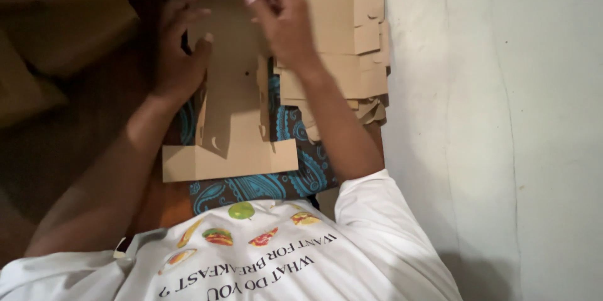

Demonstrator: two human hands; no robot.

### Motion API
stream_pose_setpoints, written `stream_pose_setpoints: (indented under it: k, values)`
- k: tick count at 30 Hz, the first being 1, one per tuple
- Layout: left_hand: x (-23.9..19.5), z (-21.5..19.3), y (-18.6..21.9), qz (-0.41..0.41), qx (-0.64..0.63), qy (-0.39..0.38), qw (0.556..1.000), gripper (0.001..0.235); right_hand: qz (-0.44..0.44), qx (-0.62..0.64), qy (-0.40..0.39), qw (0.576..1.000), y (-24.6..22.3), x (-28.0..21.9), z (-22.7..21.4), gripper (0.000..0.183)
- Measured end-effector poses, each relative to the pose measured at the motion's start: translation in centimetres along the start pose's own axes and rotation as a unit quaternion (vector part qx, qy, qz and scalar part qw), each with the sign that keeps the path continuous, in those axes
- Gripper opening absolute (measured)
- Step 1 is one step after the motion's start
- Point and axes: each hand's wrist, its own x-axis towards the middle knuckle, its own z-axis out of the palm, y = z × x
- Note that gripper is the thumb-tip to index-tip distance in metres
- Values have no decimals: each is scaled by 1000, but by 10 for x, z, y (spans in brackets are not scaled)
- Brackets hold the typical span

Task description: Assembling cardboard boxes by folding and tucking flaps.

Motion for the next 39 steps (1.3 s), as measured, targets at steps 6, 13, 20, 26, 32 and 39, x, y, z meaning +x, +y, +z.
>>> stream_pose_setpoints:
  k: [6, 13, 20, 26, 32, 39]
  values:
    - [3, 3, 13, 9, 94, -47, 994, 20, 57, -167, -125, 976, -40, -41, -52, 21]
    - [41, 37, 66, -199, 268, -276, 901, 33, 267, -190, -186, 926, -32, -79, -19, 50]
    - [52, 54, 86, -263, 332, -356, 833, 42, 276, -74, -159, 945, -25, -82, -27, 47]
    - [46, 61, 75, -342, 305, -316, 830, 28, 304, 3, -207, 930, -30, -82, -53, 16]
    - [33, 49, 98, -173, 237, -196, 936, 18, 293, 101, -49, 950, -14, -84, -44, 17]
    - [-14, 75, 75, 51, 390, -93, 915, 26, 291, 232, 41, 927, 43, -97, -25, 23]
